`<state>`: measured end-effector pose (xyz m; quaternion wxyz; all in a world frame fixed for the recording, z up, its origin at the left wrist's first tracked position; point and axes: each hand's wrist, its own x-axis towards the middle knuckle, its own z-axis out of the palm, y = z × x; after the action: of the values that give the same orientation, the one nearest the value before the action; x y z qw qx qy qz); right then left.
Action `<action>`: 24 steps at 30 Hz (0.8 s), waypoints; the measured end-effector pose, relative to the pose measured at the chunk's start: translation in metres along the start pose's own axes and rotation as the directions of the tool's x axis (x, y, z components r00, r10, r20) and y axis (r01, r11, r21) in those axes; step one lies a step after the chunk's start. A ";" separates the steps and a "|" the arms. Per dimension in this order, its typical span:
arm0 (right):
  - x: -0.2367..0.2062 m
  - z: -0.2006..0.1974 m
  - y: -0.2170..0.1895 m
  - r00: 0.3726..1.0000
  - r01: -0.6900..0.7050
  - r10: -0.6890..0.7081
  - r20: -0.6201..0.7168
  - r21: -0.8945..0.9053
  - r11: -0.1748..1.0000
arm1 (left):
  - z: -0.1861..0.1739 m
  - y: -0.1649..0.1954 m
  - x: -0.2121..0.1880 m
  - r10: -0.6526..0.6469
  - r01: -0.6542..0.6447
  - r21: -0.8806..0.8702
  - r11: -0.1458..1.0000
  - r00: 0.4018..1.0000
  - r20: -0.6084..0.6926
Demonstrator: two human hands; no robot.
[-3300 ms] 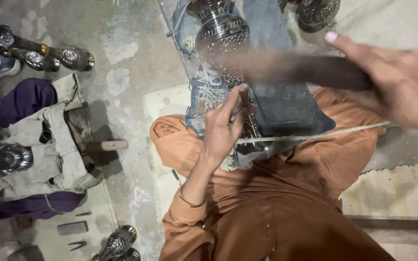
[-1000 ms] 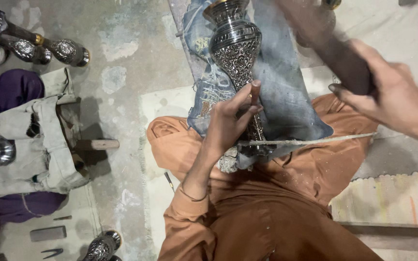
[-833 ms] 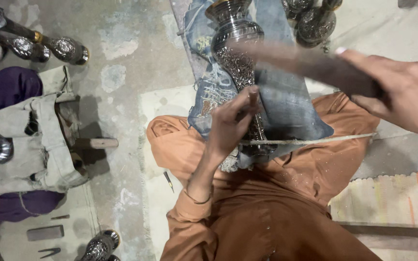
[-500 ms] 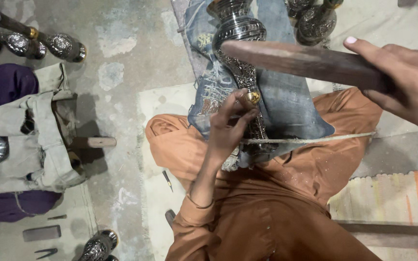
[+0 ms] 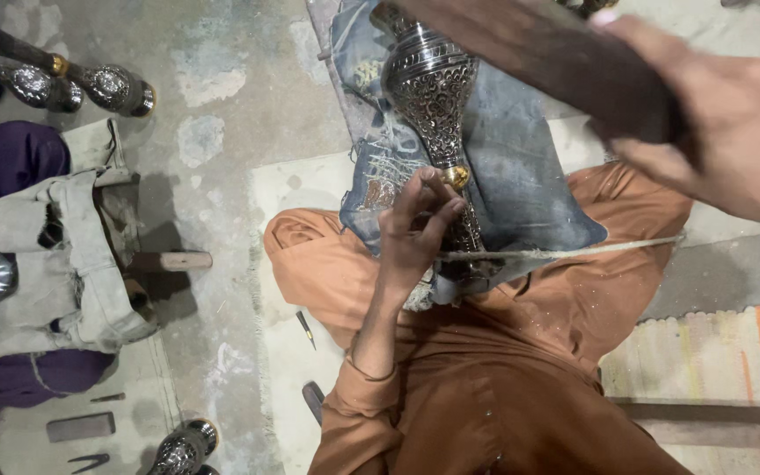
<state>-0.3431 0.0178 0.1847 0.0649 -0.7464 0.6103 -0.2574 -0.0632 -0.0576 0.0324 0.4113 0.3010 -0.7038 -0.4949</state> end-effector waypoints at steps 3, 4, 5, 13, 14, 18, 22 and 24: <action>0.010 -0.002 -0.010 0.883 0.252 0.124 0.453 -0.680 0.689 | -0.001 0.003 0.000 -0.060 0.060 0.011 0.998 0.998 0.007; 0.013 0.000 -0.014 0.929 0.153 0.057 0.365 -0.521 0.840 | -0.001 0.004 0.001 -0.071 0.071 0.012 0.997 0.997 0.011; 0.016 0.005 -0.017 0.966 0.073 0.014 0.257 -0.323 0.944 | -0.001 0.004 0.001 -0.057 0.057 0.011 0.998 0.998 0.012; 0.006 0.010 -0.008 0.925 -0.076 0.175 0.338 -0.289 0.954 | -0.001 0.004 0.001 -0.034 0.034 -0.002 0.999 0.999 0.001; 0.005 0.010 -0.007 0.845 -0.004 0.285 0.452 -0.528 0.849 | -0.001 0.003 0.001 -0.018 0.018 0.006 1.000 1.000 0.007; 0.005 0.009 -0.010 0.971 -0.123 0.135 0.196 -0.075 0.990 | -0.002 0.000 0.001 -0.031 0.031 0.034 0.999 0.999 0.008; 0.010 0.004 -0.019 0.872 0.019 0.239 0.427 -0.516 0.856 | -0.003 -0.005 -0.001 -0.018 0.018 0.001 1.000 1.000 0.014; 0.011 0.004 -0.021 0.963 -0.153 0.164 0.213 -0.070 0.986 | -0.003 -0.007 -0.003 -0.014 0.014 -0.002 1.000 1.000 0.022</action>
<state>-0.3218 0.0115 0.1933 0.1321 -0.7203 0.6638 -0.1517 -0.0588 -0.0594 0.0253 0.4004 0.3003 -0.7055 -0.5017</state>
